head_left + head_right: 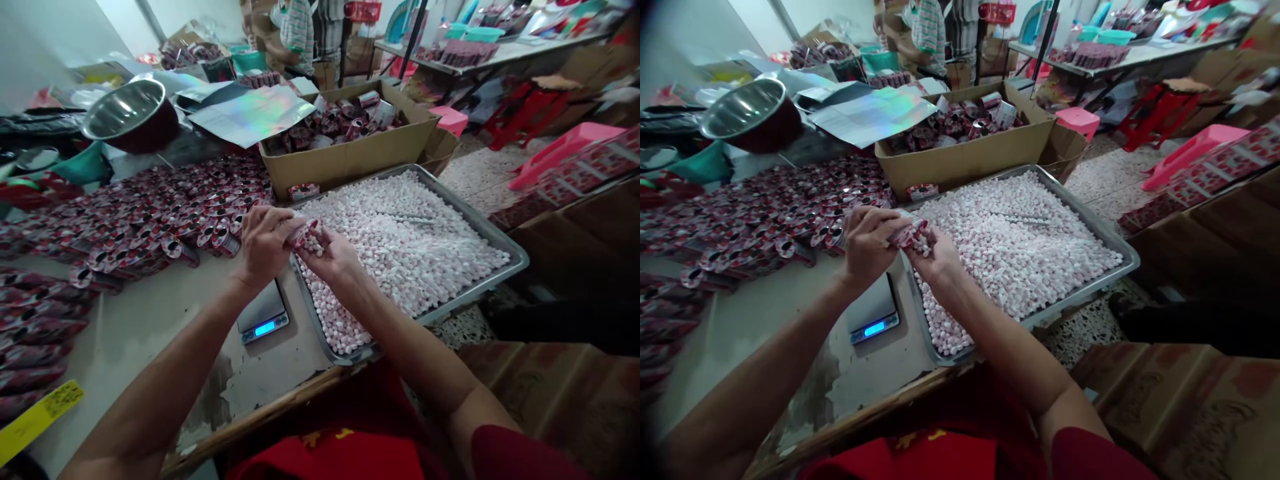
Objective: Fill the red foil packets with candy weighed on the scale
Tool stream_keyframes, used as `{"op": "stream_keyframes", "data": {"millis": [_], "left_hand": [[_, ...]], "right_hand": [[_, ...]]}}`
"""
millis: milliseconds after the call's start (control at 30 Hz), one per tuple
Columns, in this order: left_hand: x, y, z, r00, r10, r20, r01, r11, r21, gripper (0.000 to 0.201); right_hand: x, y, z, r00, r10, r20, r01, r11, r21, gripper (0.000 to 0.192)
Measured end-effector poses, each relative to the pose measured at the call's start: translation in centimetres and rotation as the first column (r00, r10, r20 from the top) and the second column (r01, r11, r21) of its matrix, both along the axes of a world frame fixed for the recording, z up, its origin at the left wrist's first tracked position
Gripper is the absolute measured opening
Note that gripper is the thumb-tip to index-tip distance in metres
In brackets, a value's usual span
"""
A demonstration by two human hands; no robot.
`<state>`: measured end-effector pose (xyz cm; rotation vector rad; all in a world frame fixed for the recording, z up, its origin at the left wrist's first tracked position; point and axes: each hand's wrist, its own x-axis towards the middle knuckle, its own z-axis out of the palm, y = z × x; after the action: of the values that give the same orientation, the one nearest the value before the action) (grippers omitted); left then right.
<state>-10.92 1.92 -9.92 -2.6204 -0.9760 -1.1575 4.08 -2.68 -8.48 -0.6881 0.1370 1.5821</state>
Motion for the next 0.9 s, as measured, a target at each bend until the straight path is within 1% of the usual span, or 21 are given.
{"op": "stream_keyframes", "data": {"millis": [67,133,167,200,267,300,333,367,400,467,533,567,600,633,700,733,767,800,833,867,900], "left_hand": [[0.5,-0.1,-0.7,0.988,0.052,0.146,-0.032,0.99,-0.135,0.028],[0.4,-0.5,-1.4,0.949,0.102,0.297,-0.006,0.952,-0.307,0.03],[0.0,-0.9,-1.7,0.917,0.138,0.374,0.029,0.913,-0.407,0.034],[-0.6,-1.3,-2.0,0.875,0.187,0.446,0.076,0.858,-0.508,0.04],[-2.6,-2.5,-2.3,0.779,0.303,0.549,0.191,0.719,-0.668,0.056],[-4.0,-3.2,-2.4,0.738,0.357,0.572,0.245,0.648,-0.721,0.061],[-5.3,-4.1,-2.5,0.706,0.406,0.58,0.284,0.589,-0.757,0.065],[-6.7,-4.9,-2.5,0.689,0.445,0.572,0.3,0.543,-0.784,0.066],[-8.0,-5.8,-2.6,0.686,0.475,0.552,0.298,0.509,-0.808,0.065],[-9.9,-7.2,-3.0,0.699,0.514,0.496,0.266,0.457,-0.849,0.066],[-10.9,-8.2,-3.7,0.721,0.532,0.444,0.239,0.412,-0.88,0.065],[-11.2,-8.5,-4.1,0.742,0.519,0.425,0.231,0.397,-0.888,0.064],[-11.3,-8.8,-4.4,0.767,0.492,0.412,0.223,0.397,-0.89,0.063],[-11.5,-9.0,-4.7,0.793,0.455,0.404,0.209,0.42,-0.883,0.063],[-12.2,-9.5,-4.7,0.836,0.389,0.388,0.153,0.513,-0.844,0.066],[-12.9,-9.7,-4.5,0.842,0.381,0.381,0.115,0.563,-0.819,0.069],[-13.8,-10.1,-4.2,0.839,0.395,0.374,0.074,0.598,-0.798,0.07],[-14.8,-10.4,-3.8,0.828,0.425,0.367,0.029,0.621,-0.783,0.067],[-15.9,-10.8,-3.4,0.812,0.462,0.356,-0.017,0.629,-0.777,0.063],[-17.1,-11.2,-3.0,0.793,0.503,0.345,-0.056,0.624,-0.78,0.056],[-18.2,-11.6,-2.6,0.767,0.546,0.336,-0.086,0.607,-0.79,0.051]], "right_hand": [[0.1,-0.2,0.4,0.999,-0.011,-0.035,0.008,0.995,-0.099,0.029],[0.2,-0.6,0.7,1.0,0.005,-0.024,-0.009,0.988,-0.156,0.025],[0.3,-1.0,0.9,1.0,0.024,-0.003,-0.024,0.985,-0.169,0.023],[0.4,-1.4,1.0,0.999,0.048,0.018,-0.044,0.983,-0.178,0.021],[0.8,-2.1,1.0,0.993,0.108,0.048,-0.098,0.98,-0.174,0.019],[1.0,-2.5,1.0,0.988,0.144,0.062,-0.132,0.978,-0.161,0.018],[1.3,-2.7,0.9,0.98,0.183,0.079,-0.172,0.975,-0.138,0.018],[1.5,-2.8,0.9,0.97,0.221,0.105,-0.21,0.972,-0.109,0.016],[1.7,-2.8,0.8,0.957,0.253,0.141,-0.244,0.967,-0.078,0.014],[1.5,-2.6,0.6,0.916,0.331,0.225,-0.333,0.942,-0.029,0.009],[0.5,-2.2,0.6,0.858,0.425,0.289,-0.441,0.898,-0.011,0.011],[-0.2,-2.0,0.6,0.823,0.478,0.306,-0.497,0.868,-0.019,0.013],[-1.0,-1.8,0.7,0.791,0.525,0.315,-0.544,0.839,-0.033,0.014],[-1.8,-1.6,0.9,0.761,0.564,0.321,-0.581,0.812,-0.049,0.015],[-3.2,-1.3,1.1,0.714,0.618,0.33,-0.632,0.771,-0.076,0.011],[-3.7,-1.2,1.2,0.699,0.632,0.335,-0.644,0.76,-0.088,0.008],[-4.1,-1.1,1.3,0.691,0.637,0.342,-0.648,0.755,-0.1,0.005],[-4.3,-1.1,1.3,0.683,0.64,0.352,-0.648,0.753,-0.114,0.006],[-4.4,-1.0,1.3,0.671,0.645,0.367,-0.652,0.748,-0.124,0.009],[-4.4,-0.9,1.3,0.655,0.649,0.386,-0.66,0.741,-0.126,0.013],[-4.4,-0.9,1.3,0.634,0.657,0.409,-0.675,0.727,-0.122,0.014]]}}
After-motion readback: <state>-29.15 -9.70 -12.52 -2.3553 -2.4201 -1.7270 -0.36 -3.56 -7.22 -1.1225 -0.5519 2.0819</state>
